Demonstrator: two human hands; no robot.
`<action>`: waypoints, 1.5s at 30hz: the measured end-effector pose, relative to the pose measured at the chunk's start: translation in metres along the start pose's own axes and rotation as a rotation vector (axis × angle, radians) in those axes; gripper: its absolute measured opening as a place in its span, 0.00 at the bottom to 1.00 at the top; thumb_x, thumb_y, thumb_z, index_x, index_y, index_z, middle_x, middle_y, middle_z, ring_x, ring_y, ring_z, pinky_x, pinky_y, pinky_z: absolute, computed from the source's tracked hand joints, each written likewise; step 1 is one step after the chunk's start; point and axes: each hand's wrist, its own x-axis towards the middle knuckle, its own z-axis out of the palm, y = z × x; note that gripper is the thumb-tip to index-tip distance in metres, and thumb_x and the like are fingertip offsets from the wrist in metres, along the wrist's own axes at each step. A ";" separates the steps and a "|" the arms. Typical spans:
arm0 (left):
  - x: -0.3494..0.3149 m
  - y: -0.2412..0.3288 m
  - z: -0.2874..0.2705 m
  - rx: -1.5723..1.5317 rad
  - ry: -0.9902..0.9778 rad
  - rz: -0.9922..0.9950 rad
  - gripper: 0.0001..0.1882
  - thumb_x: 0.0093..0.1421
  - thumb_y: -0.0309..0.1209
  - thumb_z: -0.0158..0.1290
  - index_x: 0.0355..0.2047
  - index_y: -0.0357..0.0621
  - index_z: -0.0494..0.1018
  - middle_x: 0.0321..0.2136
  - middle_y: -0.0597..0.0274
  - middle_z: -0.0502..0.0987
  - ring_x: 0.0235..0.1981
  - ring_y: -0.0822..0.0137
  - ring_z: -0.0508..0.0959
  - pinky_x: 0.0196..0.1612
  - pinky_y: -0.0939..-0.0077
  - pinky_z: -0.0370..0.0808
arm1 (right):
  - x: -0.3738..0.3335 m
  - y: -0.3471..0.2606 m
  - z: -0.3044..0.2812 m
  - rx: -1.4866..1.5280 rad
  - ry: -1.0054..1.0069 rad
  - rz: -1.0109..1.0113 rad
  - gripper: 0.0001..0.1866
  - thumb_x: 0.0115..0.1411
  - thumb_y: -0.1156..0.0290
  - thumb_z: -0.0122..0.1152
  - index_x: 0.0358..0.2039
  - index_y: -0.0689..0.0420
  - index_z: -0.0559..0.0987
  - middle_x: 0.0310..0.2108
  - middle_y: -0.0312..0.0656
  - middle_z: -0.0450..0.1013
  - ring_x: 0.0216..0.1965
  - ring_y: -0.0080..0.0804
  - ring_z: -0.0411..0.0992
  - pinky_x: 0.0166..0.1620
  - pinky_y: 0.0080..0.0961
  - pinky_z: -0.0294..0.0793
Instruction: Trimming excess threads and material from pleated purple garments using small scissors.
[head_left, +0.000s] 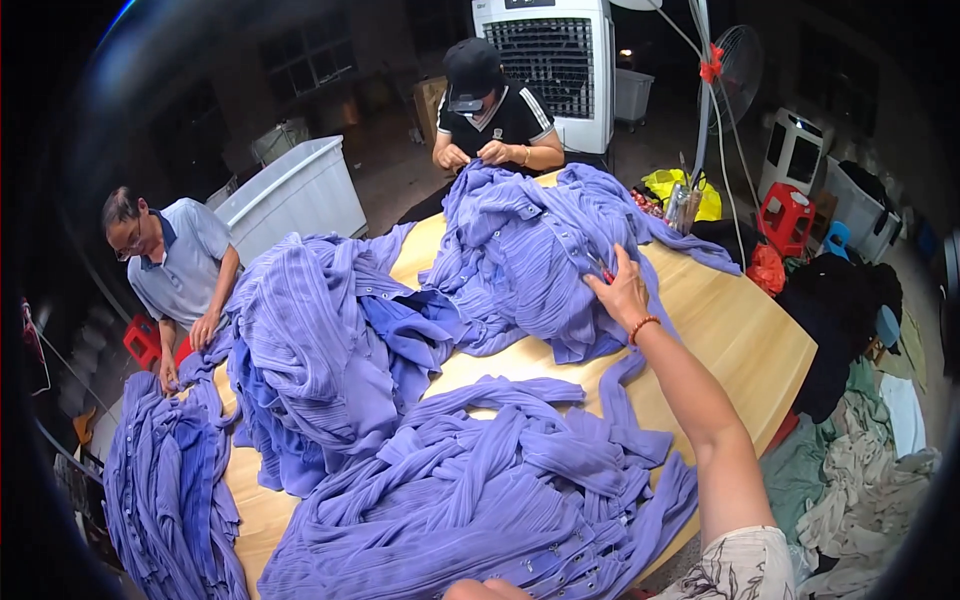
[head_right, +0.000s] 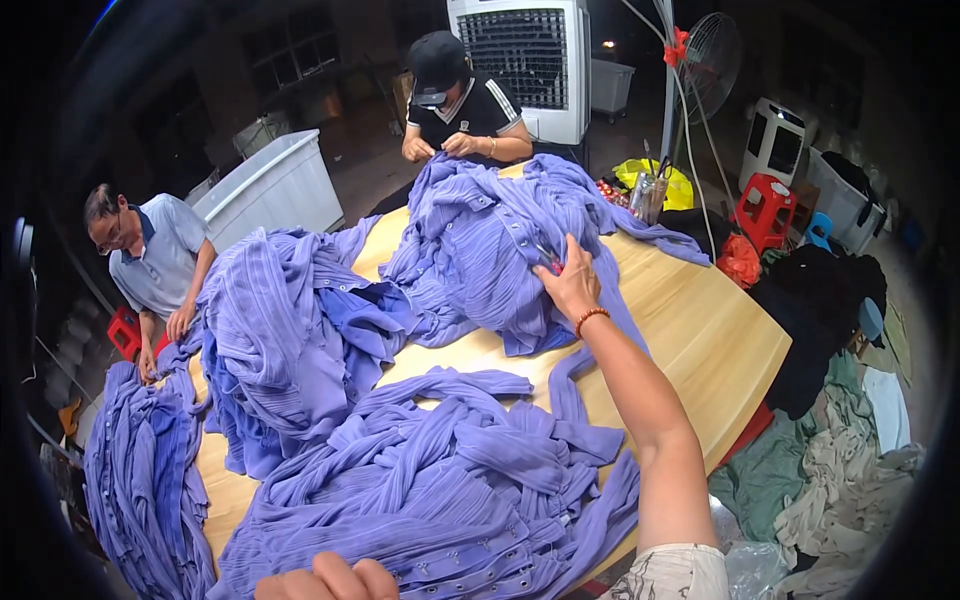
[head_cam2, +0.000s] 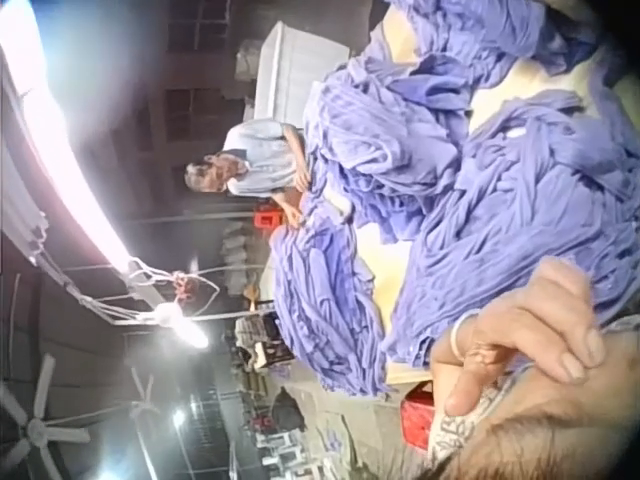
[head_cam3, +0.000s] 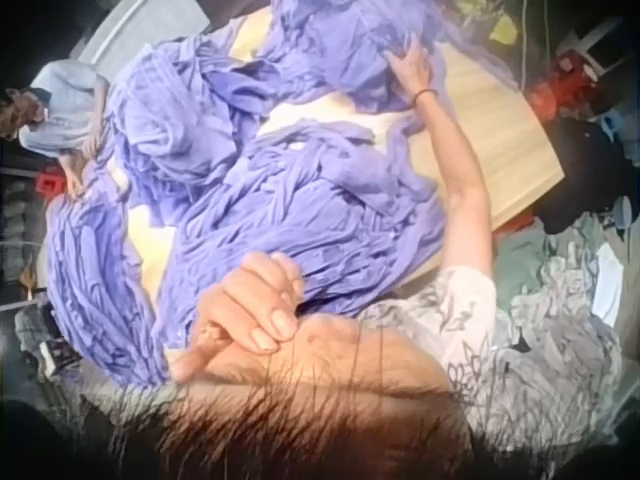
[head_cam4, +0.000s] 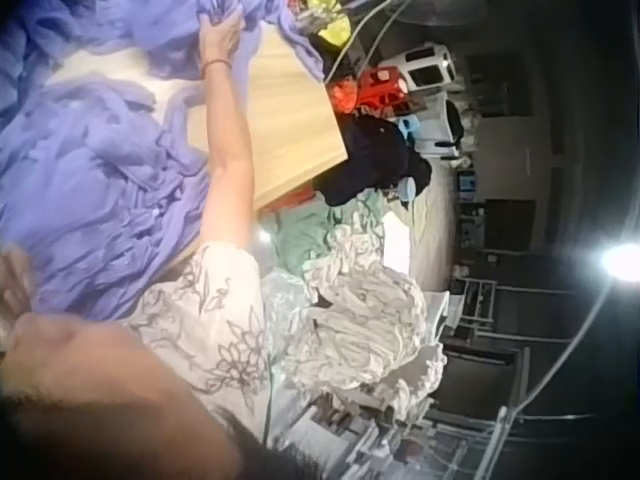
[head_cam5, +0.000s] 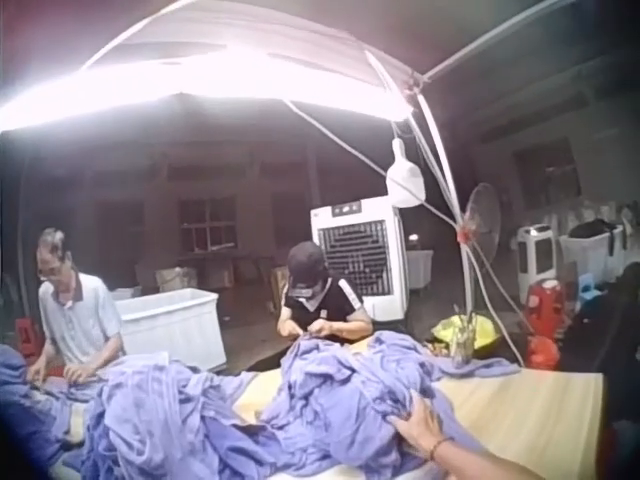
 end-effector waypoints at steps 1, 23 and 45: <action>0.005 0.004 -0.002 0.059 -0.025 -0.059 0.39 0.63 0.68 0.40 0.37 0.37 0.75 0.37 0.49 0.77 0.37 0.58 0.69 0.42 0.62 0.67 | 0.005 0.004 0.006 -0.008 0.022 0.014 0.47 0.51 0.51 0.71 0.67 0.56 0.60 0.56 0.58 0.69 0.56 0.56 0.69 0.57 0.44 0.70; -0.002 -0.077 -0.090 0.137 0.354 -0.791 0.29 0.70 0.48 0.45 0.57 0.32 0.67 0.50 0.47 0.75 0.51 0.59 0.76 0.56 0.64 0.72 | -0.138 -0.072 -0.132 0.558 -0.320 -0.943 0.07 0.57 0.76 0.62 0.38 0.58 0.80 0.24 0.41 0.72 0.20 0.30 0.71 0.24 0.28 0.69; 0.120 -0.028 -0.184 0.470 0.584 -0.129 0.25 0.62 0.20 0.54 0.60 0.41 0.63 0.43 0.58 0.79 0.42 0.69 0.79 0.47 0.75 0.76 | -0.104 -0.048 -0.079 0.383 -0.274 -0.448 0.16 0.57 0.61 0.65 0.44 0.53 0.81 0.36 0.46 0.76 0.37 0.42 0.77 0.40 0.33 0.77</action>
